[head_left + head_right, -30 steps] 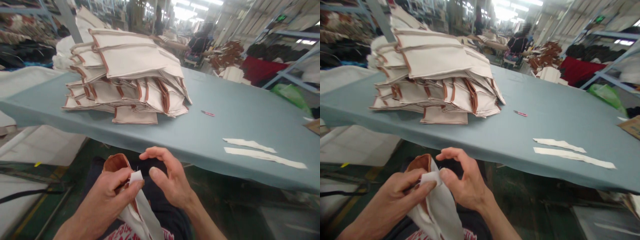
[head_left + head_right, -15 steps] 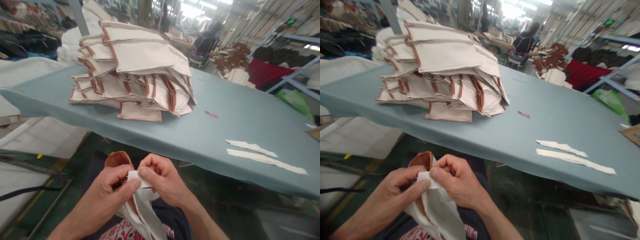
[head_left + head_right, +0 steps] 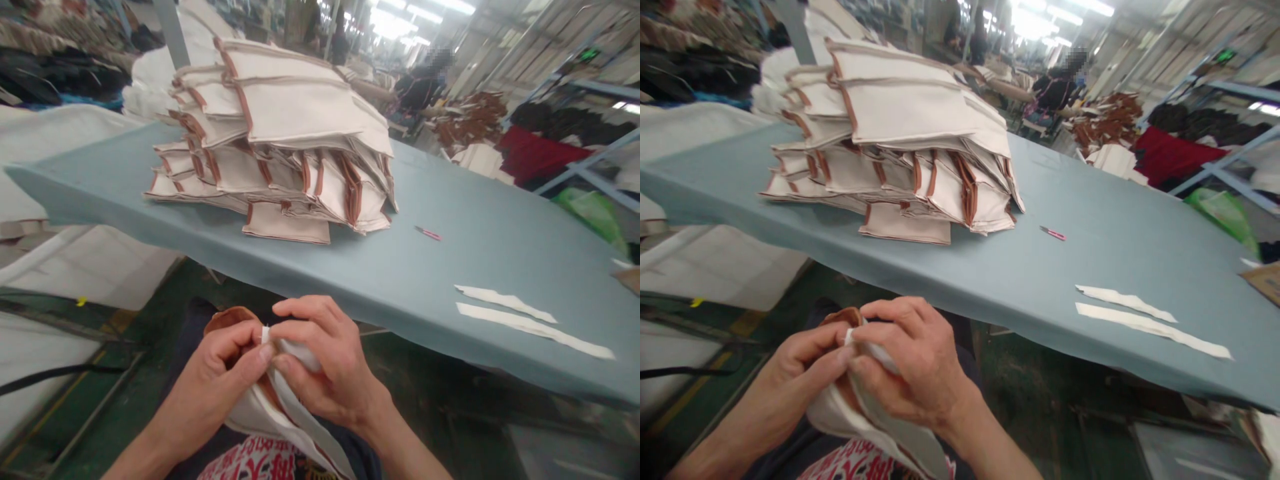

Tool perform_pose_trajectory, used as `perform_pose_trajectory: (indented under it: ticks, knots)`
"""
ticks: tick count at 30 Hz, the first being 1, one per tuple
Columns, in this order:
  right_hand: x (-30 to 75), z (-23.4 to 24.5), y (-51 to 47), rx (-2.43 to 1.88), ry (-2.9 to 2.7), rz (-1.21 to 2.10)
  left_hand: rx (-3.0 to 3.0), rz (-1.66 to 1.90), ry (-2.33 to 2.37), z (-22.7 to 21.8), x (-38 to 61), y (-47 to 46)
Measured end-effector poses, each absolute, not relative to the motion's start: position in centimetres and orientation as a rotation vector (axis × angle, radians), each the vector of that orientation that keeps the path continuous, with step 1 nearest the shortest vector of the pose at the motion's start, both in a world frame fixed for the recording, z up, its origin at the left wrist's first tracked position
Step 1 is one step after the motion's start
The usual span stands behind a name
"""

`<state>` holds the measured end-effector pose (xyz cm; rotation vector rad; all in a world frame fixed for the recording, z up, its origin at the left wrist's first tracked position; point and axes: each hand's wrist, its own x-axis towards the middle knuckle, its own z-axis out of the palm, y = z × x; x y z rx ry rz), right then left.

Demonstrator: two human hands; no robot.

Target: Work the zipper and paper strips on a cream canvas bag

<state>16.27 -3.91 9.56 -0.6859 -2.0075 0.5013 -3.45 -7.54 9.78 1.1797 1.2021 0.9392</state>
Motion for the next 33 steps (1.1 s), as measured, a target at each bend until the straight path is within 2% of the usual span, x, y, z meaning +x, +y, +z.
perform_pose_trajectory:
  ticks: [13, 20, 23, 28, 33]
  knots:
    - [15.0, 7.6, -5.1, -0.732, -1.917, 0.607, 1.088, 1.004, 1.323, 10.4, -3.1, -7.9]
    - [15.0, 7.9, -5.3, -0.828, -1.808, 0.647, 1.218, 0.986, 1.282, 8.7, -3.9, -8.1]
    - [14.7, 8.1, -5.7, -0.965, -1.619, 0.832, 1.226, 0.92, 1.243, 8.3, -4.0, -8.2]
    - [13.8, 7.1, -6.1, -1.102, -1.145, 1.401, 1.178, 0.892, 1.25, 7.6, -4.3, -8.3]
    - [13.1, 4.8, -6.2, -1.157, -0.922, 1.428, 1.069, 1.005, 1.31, 7.3, -4.0, -9.1]
